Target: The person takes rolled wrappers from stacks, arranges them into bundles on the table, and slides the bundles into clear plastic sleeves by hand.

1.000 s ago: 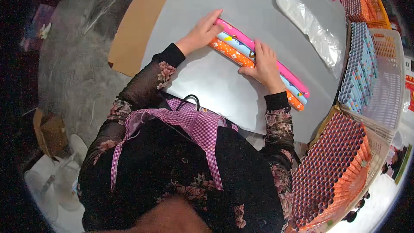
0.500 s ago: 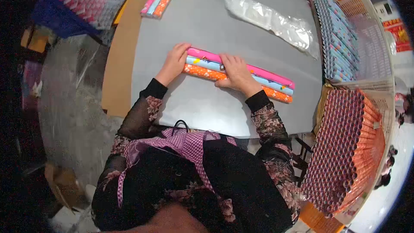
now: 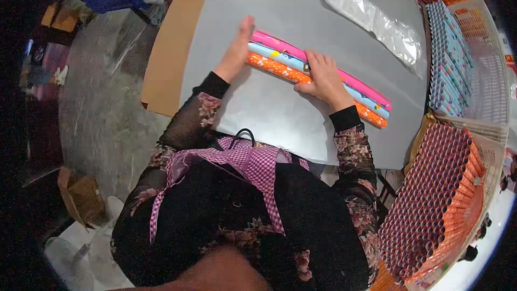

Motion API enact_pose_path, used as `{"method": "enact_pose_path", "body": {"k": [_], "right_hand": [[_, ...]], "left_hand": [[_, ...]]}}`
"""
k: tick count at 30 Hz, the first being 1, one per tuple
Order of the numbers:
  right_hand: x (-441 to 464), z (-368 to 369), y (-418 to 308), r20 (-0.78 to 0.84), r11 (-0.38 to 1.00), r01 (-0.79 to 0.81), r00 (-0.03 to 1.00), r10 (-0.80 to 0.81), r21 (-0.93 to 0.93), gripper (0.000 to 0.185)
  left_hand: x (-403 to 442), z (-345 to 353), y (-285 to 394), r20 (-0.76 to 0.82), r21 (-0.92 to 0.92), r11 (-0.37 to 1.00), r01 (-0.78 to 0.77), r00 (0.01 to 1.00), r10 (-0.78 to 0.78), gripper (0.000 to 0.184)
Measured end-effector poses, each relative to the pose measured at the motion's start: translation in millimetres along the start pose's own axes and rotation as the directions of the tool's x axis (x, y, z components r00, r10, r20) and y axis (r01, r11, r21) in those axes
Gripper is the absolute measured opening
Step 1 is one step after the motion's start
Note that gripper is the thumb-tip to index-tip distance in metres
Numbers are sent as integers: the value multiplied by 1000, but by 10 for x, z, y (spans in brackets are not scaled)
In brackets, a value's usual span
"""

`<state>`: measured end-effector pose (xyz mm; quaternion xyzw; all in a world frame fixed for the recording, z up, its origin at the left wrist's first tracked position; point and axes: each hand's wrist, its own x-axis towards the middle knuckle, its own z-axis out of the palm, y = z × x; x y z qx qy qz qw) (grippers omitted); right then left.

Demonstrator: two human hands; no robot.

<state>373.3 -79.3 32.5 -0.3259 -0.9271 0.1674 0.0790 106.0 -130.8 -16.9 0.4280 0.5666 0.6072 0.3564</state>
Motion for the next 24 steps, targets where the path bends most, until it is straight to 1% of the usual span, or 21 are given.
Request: {"method": "enact_pose_path", "body": {"k": [2, 7, 8, 9, 10, 11, 12, 13, 14, 16, 18, 19, 20, 22, 23, 24], "right_hand": [[7, 24, 6, 9, 1000, -11, 1000, 11, -15, 97], [-27, 51, 67, -26, 1000, 16, 1000, -16, 4, 94], [-31, 60, 70, -28, 1000, 15, 999, -15, 5, 94], [-40, 58, 75, -32, 1000, 27, 999, -27, 0, 94], [-34, 50, 83, -38, 999, 40, 998, -41, -9, 93], [-32, 58, 71, -50, 999, 40, 998, -41, -17, 93], [-36, 52, 14, -25, 1000, 4, 1000, -4, 4, 93], [-38, 19, 17, -7, 999, -34, 999, 34, 16, 92], [-47, 120, 149, -83, 998, 56, 995, -56, -8, 89], [-34, 75, 93, -14, 1000, -11, 1000, 11, 7, 89], [-22, -17, 10, 0, 997, 27, 1000, -27, -67, 94], [13, -45, -27, 4, 995, 47, 999, -47, -90, 101], [69, -47, -78, -17, 995, 29, 999, -31, -99, 101], [189, 11, -189, -160, 974, 144, 972, -172, -174, 104], [237, 83, -223, -174, 975, 131, 971, -163, -178, 104], [285, 173, -258, -150, 977, 143, 974, -167, -160, 101]], "left_hand": [[-95, 92, 32, 195, 46, 992, -120, 975, 109, 72], [-27, 14, 72, 212, 14, 993, -114, 971, 108, 64], [-17, -4, 94, 291, 304, 907, -292, 935, 203, 72], [-15, -17, 128, 392, 544, 706, -453, 882, 263, 79], [-2, -31, 162, 502, 703, 416, -577, 817, 285, 87], [-16, -48, 202, 587, 669, 368, -646, 763, 273, 95], [-30, -52, 229, 592, 661, 357, -660, 751, 293, 95], [-30, -36, 233, 654, 638, 337, -692, 718, 239, 92], [-18, -13, 244, 709, 612, 314, -726, 680, 187, 90], [-3, -1, 200, 710, 567, 362, -740, 662, 242, 83], [-15, 10, 228, 718, 571, 341, -747, 656, 235, 79], [-37, 12, 257, 713, 566, 334, -753, 651, 259, 79], [-48, 23, 278, 727, 548, 324, -771, 631, 270, 79], [-79, 36, 263, 690, 600, 291, -745, 666, 283, 78], [-79, 31, 262, 689, 599, 312, -737, 674, 268, 78], [-81, 33, 253, 698, 591, 303, -747, 663, 272, 78]]}}
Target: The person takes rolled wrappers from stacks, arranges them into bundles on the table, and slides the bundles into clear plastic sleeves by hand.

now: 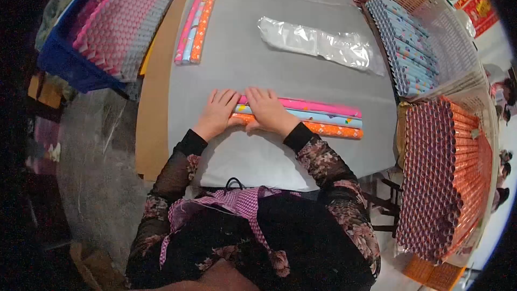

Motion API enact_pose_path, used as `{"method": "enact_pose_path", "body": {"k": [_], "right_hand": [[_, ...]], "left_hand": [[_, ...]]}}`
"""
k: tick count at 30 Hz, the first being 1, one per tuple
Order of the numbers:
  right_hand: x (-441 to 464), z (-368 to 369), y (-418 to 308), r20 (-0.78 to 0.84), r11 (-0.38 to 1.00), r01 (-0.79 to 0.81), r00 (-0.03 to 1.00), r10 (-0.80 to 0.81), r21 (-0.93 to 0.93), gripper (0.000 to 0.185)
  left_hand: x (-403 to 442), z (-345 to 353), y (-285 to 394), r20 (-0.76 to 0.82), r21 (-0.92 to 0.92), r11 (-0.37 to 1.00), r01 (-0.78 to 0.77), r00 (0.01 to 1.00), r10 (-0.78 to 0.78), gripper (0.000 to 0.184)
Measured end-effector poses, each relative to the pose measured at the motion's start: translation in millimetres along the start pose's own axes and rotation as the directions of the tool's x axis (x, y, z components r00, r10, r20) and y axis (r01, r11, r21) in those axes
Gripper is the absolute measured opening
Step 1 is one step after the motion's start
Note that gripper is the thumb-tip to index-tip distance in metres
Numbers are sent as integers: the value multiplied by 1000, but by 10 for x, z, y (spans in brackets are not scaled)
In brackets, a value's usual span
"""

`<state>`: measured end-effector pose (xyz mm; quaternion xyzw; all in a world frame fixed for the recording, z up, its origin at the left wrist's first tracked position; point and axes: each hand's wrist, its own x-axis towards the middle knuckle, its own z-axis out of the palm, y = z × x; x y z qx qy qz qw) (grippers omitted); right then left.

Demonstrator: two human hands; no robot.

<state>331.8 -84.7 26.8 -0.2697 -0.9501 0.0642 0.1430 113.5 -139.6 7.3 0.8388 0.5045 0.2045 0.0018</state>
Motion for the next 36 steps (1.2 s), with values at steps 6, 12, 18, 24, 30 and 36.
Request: {"method": "enact_pose_path", "body": {"k": [6, 12, 18, 24, 30, 36], "right_hand": [[-114, 115, -128, -64, 999, 8, 998, -6, 35, 78], [-419, 42, -122, -33, 993, 5, 999, -1, 121, 72], [-490, -66, -53, 62, 989, -66, 996, 58, 135, 66], [-546, 10, -22, -165, 997, -17, 986, 28, 69, 62], [-550, 334, 18, -81, 997, 71, 994, -73, -35, 38], [-590, 303, 32, -349, 997, 74, 935, -58, 34, 41]], "left_hand": [[-114, -22, 187, 51, 39, 996, 81, 995, -82, 81], [-87, -119, 498, 136, 37, 997, 72, 988, -76, 76], [895, -241, 305, 88, 107, 979, -172, 983, 163, 52], [2639, 372, 615, 164, -38, 946, -321, 932, 322, 37], [3401, 1457, 827, -44, 155, 966, -207, 975, 217, 28], [3365, 1357, 663, 109, 255, 951, -176, 982, 153, 10]]}}
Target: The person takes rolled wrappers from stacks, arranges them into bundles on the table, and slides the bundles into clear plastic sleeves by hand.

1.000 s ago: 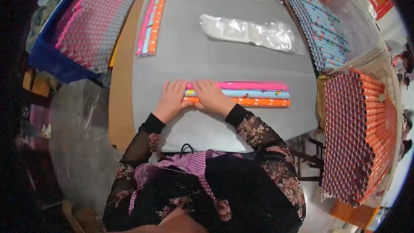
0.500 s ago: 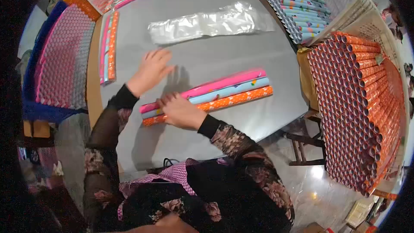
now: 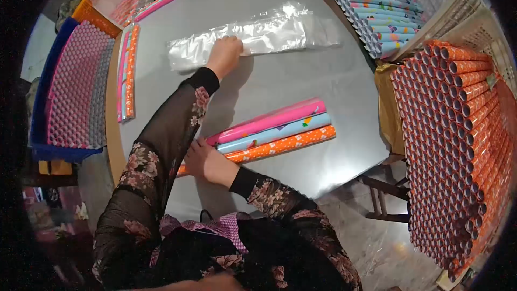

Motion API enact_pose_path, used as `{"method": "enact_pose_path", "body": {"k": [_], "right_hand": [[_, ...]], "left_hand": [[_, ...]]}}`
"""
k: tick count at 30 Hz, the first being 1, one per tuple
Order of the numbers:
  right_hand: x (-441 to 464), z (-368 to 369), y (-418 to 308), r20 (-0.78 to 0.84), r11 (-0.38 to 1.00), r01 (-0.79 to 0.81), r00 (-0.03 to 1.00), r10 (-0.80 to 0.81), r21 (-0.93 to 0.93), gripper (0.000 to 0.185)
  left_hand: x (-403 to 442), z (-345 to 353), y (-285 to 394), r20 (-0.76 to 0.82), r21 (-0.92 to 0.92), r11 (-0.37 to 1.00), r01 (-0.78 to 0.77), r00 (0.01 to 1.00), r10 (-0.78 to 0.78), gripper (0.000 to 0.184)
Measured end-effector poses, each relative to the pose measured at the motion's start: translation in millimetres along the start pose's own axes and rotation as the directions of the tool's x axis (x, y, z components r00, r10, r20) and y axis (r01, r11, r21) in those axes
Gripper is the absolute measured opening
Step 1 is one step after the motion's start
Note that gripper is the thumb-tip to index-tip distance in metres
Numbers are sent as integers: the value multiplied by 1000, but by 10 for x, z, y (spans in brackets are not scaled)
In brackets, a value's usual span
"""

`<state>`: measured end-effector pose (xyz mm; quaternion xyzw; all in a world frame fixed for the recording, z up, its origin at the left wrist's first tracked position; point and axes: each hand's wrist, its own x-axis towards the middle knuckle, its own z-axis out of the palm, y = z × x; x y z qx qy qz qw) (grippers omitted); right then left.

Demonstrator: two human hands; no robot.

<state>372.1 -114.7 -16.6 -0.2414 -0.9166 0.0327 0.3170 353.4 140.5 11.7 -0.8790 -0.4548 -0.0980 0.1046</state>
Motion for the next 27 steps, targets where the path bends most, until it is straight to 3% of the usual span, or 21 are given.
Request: {"method": "enact_pose_path", "body": {"k": [1, 2, 3, 4, 6, 8, 9, 10, 12, 14, 16, 20, 27], "right_hand": [[57, -203, -14, 169, 1000, -13, 985, 16, -21, 42], [67, -201, -3, 167, 1000, -8, 986, 10, -16, 42], [76, -175, -3, 62, 1000, -11, 998, 12, -26, 43], [83, -149, -7, -43, 999, -15, 999, 13, -36, 44], [99, -159, -27, 32, 999, -10, 999, 11, -30, 51], [162, -232, -38, 258, 995, -100, 962, 92, 16, 57], [150, -302, -39, 250, 988, -126, 963, 100, 93, 63], [138, -312, -32, 262, 987, -112, 962, 78, 116, 63], [131, -267, -26, 216, 981, -122, 972, 87, 150, 66], [80, -197, -24, 173, 981, -116, 981, 89, 155, 66], [142, -361, -71, 325, 973, -161, 941, 99, 168, 69], [122, -272, -47, 316, 984, -118, 946, 71, 134, 69], [120, -312, -17, 345, 986, -114, 936, 65, 123, 74]], "left_hand": [[-31, -109, -62, -38, -44, 998, 49, 998, -51, 10], [-59, -208, -133, -77, -88, 992, 95, 992, -101, 10], [-59, -189, -275, -222, -247, 963, 109, 961, -165, 9], [-82, -310, -392, -235, -311, 940, 142, 947, -221, 8], [-166, -475, -671, -447, -369, 925, 89, 856, -260, 10], [-457, -899, -800, -492, -343, 939, 27, 846, -204, 9], [-681, -1109, -832, -528, -320, 947, -37, 837, -146, 8], [-957, -1262, -856, -518, -318, 948, -6, 839, -168, 8], [-1570, -1502, -880, -427, -47, 999, 15, 904, -34, 8], [-2227, -1511, -956, -373, -34, 993, 112, 920, -116, 6], [-2872, -1527, -1015, -311, 5, 990, 144, 941, -135, 6], [-3922, -1642, -986, -246, 48, 974, 221, 948, -203, 10], [-4945, -1457, -1116, -40, 86, 949, 303, 953, -300, 14]]}}
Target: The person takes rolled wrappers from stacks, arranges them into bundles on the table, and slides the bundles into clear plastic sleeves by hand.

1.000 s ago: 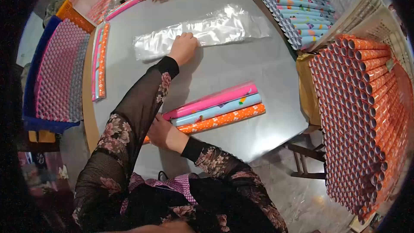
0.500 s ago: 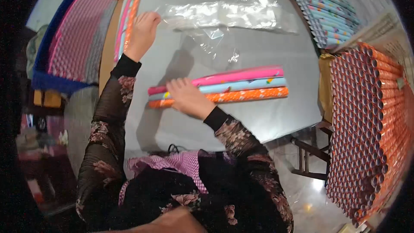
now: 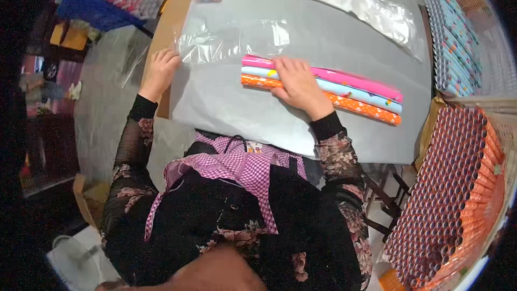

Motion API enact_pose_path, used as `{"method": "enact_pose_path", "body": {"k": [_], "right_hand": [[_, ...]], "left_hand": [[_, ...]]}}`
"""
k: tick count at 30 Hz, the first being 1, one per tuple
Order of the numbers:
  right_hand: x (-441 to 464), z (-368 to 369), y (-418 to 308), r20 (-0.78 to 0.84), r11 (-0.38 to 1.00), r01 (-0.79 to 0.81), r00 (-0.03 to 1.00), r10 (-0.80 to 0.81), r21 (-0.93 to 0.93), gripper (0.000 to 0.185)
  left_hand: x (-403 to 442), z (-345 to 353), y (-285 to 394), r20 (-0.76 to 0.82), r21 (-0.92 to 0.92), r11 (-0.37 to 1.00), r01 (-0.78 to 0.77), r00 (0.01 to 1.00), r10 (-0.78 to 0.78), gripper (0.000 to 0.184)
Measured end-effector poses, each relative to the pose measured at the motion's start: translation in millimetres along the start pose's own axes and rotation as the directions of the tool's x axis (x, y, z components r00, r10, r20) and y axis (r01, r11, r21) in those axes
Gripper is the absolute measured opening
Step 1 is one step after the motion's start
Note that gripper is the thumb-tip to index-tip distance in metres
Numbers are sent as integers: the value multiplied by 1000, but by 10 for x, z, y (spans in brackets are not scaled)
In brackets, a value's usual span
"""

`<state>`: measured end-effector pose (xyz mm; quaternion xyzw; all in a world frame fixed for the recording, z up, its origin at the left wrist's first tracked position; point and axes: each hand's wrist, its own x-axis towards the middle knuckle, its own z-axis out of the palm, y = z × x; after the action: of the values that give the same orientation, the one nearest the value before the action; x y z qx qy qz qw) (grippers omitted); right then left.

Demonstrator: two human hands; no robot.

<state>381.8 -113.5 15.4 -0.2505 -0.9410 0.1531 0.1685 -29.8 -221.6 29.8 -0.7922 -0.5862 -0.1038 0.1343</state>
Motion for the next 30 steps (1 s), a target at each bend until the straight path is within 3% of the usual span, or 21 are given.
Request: {"method": "enact_pose_path", "body": {"k": [5, 7, 9, 11, 15, 17, 21, 23, 24, 30], "right_hand": [[-17, 36, 110, 50, 997, -68, 996, 70, -31, 77], [-10, 46, 137, 69, 996, -79, 994, 82, -44, 77], [-13, 70, 158, 39, 997, -60, 997, 61, -46, 77], [-31, 66, 168, 62, 997, -62, 996, 66, -54, 77], [-22, 62, 181, 50, 996, -63, 997, 66, -60, 78], [-54, 90, 169, 75, 995, -84, 993, 88, -56, 78], [-62, 80, 203, 29, 996, -58, 998, 60, -65, 79], [-42, 71, 189, 41, 996, -73, 996, 75, -53, 79], [-32, 85, 205, 30, 996, -54, 998, 56, -71, 79], [-3, 47, 166, 61, 995, -77, 995, 81, -68, 83]], "left_hand": [[-148, 236, -282, 41, 7, 999, 31, 999, -31, 15], [-89, 252, -279, 22, 198, 962, 189, 980, -198, 19], [156, 302, -210, 15, 165, 952, 258, 964, -264, 27], [456, 331, 24, -181, -237, 957, 168, 960, -213, 30], [1152, 461, 753, -271, -566, 822, -63, 956, -113, 32], [1363, 521, 1002, 26, -715, 694, 79, 996, -86, 41], [1371, 734, 1331, -91, -697, 713, -80, 996, 22, 50], [1194, 755, 1424, -149, -582, 790, -191, 981, 127, 64], [1086, 766, 1475, -108, -548, 819, -171, 985, 134, 76], [874, 806, 1562, -152, -582, 795, -170, 983, 99, 75]]}}
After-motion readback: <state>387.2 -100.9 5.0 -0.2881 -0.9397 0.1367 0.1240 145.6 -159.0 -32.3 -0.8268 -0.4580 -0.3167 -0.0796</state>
